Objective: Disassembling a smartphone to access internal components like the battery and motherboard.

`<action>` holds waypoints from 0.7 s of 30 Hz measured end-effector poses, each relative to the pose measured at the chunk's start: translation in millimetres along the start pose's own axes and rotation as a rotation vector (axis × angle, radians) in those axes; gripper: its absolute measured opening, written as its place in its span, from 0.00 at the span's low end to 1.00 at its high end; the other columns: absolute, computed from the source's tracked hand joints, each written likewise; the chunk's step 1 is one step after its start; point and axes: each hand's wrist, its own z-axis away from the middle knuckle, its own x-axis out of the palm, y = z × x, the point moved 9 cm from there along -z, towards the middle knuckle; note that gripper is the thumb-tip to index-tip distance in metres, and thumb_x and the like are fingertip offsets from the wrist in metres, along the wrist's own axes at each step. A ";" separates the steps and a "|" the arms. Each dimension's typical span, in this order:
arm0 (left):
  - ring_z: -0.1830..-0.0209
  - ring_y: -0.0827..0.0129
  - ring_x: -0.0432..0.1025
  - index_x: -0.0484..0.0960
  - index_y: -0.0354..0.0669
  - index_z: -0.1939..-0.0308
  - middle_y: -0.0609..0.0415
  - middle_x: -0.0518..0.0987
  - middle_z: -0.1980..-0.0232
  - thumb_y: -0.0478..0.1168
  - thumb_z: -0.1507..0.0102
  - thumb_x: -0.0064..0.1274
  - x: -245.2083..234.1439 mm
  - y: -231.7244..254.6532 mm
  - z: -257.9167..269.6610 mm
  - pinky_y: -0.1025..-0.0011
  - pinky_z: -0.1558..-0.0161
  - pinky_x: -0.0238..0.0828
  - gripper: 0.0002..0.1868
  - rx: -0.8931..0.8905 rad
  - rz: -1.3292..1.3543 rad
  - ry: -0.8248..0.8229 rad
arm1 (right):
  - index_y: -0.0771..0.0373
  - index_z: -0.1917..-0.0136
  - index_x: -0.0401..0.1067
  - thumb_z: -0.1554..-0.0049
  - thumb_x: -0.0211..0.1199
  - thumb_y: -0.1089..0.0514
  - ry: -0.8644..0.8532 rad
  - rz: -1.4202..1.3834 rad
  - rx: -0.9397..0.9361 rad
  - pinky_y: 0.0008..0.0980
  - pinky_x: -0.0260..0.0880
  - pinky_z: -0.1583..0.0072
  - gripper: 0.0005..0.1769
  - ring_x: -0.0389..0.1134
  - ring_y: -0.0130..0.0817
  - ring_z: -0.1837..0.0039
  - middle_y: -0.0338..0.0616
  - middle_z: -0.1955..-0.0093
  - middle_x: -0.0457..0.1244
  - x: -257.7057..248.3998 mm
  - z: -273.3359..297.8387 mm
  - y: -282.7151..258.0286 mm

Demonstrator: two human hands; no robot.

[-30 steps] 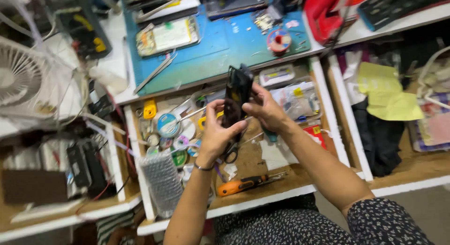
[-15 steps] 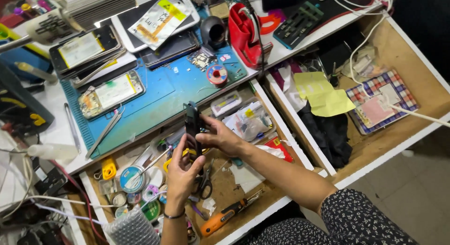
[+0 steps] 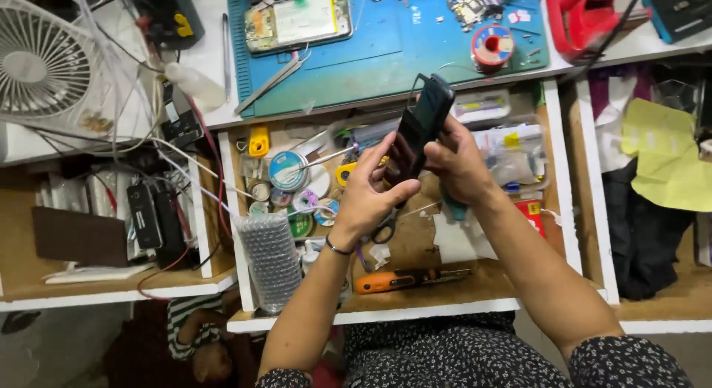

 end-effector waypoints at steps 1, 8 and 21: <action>0.37 0.56 0.72 0.67 0.48 0.25 0.48 0.70 0.33 0.43 0.47 0.74 -1.1 1.2 0.5 0.67 0.42 0.76 0.49 0.001 0.000 0.008 | 0.63 0.26 0.61 0.49 0.74 0.57 -0.006 0.000 0.005 0.46 0.81 0.47 0.41 0.71 0.43 0.39 0.48 0.36 0.64 2.8 -0.1 0.0; 0.36 0.51 0.73 0.68 0.51 0.26 0.48 0.73 0.37 0.52 0.52 0.76 -1.9 28.2 8.4 0.63 0.40 0.75 0.53 0.030 -0.168 0.045 | 0.66 0.32 0.65 0.51 0.76 0.52 -0.061 -0.033 -0.082 0.35 0.81 0.50 0.39 0.73 0.34 0.43 0.49 0.43 0.67 19.4 5.3 -16.9; 0.36 0.56 0.71 0.69 0.49 0.27 0.46 0.75 0.39 0.54 0.50 0.73 -0.5 42.4 12.6 0.63 0.37 0.72 0.50 0.084 -0.195 0.074 | 0.69 0.33 0.64 0.51 0.74 0.50 -0.104 -0.017 -0.157 0.40 0.81 0.49 0.39 0.73 0.38 0.46 0.53 0.47 0.67 42.7 7.7 -34.3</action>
